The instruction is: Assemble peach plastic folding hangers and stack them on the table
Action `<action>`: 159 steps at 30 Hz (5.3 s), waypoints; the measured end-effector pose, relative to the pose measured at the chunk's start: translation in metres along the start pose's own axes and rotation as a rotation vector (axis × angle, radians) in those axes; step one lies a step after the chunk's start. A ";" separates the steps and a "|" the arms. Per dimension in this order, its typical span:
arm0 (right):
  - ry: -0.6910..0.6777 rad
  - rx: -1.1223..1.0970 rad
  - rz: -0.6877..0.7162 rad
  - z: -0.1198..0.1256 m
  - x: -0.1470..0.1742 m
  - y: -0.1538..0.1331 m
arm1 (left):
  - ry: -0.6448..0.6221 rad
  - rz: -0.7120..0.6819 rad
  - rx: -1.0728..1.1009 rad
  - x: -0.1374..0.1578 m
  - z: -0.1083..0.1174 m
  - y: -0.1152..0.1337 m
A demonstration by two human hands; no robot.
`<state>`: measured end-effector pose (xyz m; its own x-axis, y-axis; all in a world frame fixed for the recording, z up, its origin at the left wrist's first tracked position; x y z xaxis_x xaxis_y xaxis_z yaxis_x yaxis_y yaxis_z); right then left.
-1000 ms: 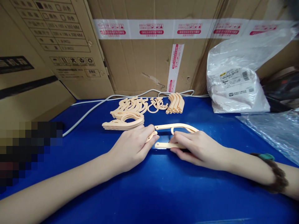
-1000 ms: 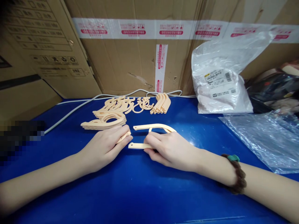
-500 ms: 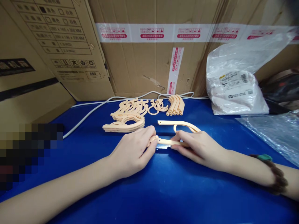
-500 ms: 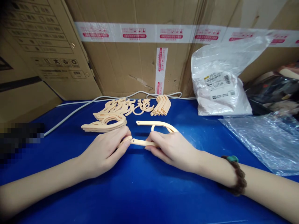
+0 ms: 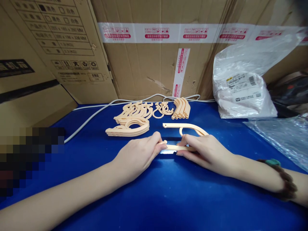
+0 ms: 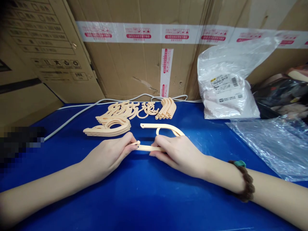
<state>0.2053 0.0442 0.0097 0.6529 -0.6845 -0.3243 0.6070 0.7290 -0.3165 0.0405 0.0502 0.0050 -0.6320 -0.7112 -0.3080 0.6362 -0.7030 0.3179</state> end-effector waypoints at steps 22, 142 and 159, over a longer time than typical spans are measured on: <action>0.041 0.025 0.052 0.004 0.002 -0.004 | -0.116 -0.089 -0.111 -0.002 -0.003 0.008; -0.063 0.061 0.127 -0.005 0.002 -0.007 | 0.028 -0.442 -0.424 0.005 0.007 0.021; -0.157 -0.050 0.098 -0.007 0.000 -0.006 | 0.071 -0.479 -0.535 0.006 0.008 0.026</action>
<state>0.1989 0.0397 0.0051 0.7727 -0.5977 -0.2139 0.5164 0.7877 -0.3359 0.0496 0.0274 0.0187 -0.8770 -0.3104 -0.3668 0.4377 -0.8309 -0.3435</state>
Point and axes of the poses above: each hand's wrist, its own x-axis away from the middle knuckle, its own z-axis out of the back of the hand, y = z × x, the point moved 6 cm from there along -x, towards the middle knuckle, and after that the axes turned 5 degrees about -z, right-handed, at the moved point
